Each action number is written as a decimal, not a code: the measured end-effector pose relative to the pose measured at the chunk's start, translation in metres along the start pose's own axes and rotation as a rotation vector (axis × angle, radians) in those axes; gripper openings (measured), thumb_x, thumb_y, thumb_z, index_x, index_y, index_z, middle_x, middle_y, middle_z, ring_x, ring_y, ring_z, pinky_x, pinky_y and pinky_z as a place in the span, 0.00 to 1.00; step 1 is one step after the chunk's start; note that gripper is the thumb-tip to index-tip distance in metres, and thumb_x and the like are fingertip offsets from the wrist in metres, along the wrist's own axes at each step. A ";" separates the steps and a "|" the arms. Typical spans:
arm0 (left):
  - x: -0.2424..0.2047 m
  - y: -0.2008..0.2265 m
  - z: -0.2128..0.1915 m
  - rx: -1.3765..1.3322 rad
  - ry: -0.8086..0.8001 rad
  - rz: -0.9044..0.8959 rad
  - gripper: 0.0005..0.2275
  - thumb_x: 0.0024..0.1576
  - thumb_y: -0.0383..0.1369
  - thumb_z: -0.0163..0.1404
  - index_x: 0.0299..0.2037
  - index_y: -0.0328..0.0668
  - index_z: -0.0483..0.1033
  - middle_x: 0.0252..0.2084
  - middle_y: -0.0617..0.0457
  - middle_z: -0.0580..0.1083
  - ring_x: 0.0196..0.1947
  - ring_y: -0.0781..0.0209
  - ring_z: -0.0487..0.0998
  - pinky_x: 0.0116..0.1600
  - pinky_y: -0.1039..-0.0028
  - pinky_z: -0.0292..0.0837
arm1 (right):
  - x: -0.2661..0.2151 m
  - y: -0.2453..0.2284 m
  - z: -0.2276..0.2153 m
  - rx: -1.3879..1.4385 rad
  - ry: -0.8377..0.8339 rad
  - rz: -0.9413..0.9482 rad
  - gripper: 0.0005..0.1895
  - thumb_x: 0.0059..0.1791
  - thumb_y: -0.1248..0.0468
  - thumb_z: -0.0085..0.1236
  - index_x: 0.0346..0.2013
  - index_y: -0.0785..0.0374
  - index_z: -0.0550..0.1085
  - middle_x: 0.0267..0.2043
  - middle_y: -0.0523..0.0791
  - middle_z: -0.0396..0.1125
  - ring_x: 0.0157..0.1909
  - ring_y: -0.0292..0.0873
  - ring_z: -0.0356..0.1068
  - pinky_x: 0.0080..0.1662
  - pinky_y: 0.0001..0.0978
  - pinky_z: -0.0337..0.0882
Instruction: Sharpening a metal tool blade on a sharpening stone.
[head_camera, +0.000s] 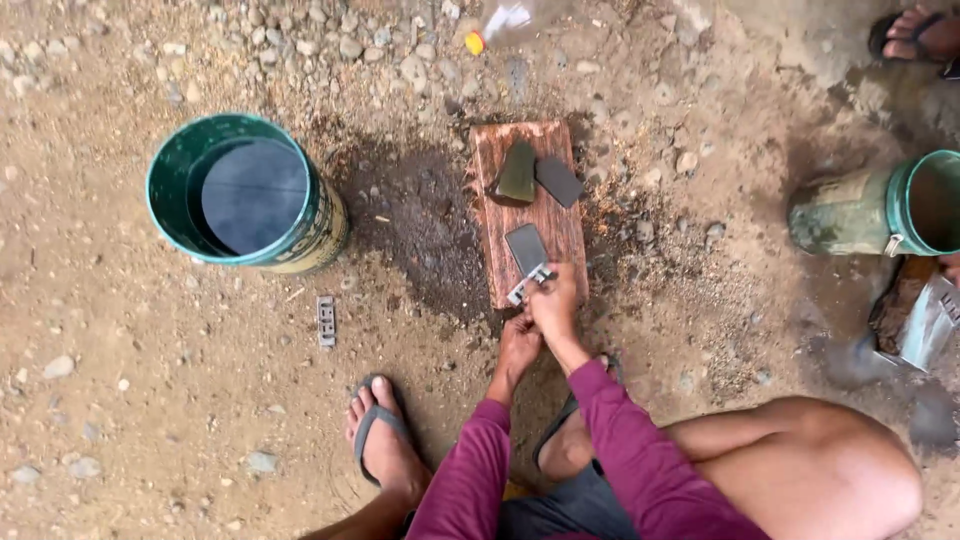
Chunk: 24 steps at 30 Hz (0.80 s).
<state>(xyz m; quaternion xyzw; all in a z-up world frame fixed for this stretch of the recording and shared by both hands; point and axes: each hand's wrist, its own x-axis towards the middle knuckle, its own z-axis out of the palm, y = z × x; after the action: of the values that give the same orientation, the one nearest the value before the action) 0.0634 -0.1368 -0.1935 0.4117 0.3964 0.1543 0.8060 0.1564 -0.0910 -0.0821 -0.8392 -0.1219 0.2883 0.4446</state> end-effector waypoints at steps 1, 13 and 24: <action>0.002 -0.002 0.003 -0.009 0.010 -0.007 0.08 0.58 0.29 0.49 0.41 0.36 0.82 0.33 0.56 0.81 0.30 0.68 0.76 0.36 0.75 0.70 | 0.014 -0.005 0.002 -0.010 -0.010 0.005 0.16 0.48 0.77 0.54 0.45 0.65 0.60 0.42 0.49 0.69 0.21 0.40 0.70 0.14 0.26 0.68; 0.007 -0.047 -0.007 -0.008 -0.085 0.370 0.13 0.64 0.33 0.49 0.46 0.27 0.79 0.40 0.51 0.81 0.42 0.69 0.78 0.49 0.73 0.75 | 0.054 0.047 0.017 -0.078 0.111 -0.180 0.20 0.45 0.74 0.62 0.46 0.62 0.62 0.36 0.49 0.71 0.29 0.42 0.72 0.26 0.30 0.71; -0.012 0.014 0.003 0.068 -0.004 -0.016 0.11 0.62 0.32 0.55 0.37 0.27 0.81 0.31 0.52 0.78 0.31 0.67 0.72 0.38 0.74 0.69 | 0.067 -0.039 0.012 0.178 -0.012 -0.030 0.14 0.49 0.78 0.55 0.45 0.65 0.65 0.36 0.51 0.71 0.20 0.40 0.68 0.16 0.31 0.66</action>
<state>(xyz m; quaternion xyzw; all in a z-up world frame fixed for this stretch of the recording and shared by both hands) 0.0597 -0.1367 -0.1754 0.4359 0.4032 0.1334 0.7935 0.2051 -0.0297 -0.0803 -0.7928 -0.1110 0.2964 0.5208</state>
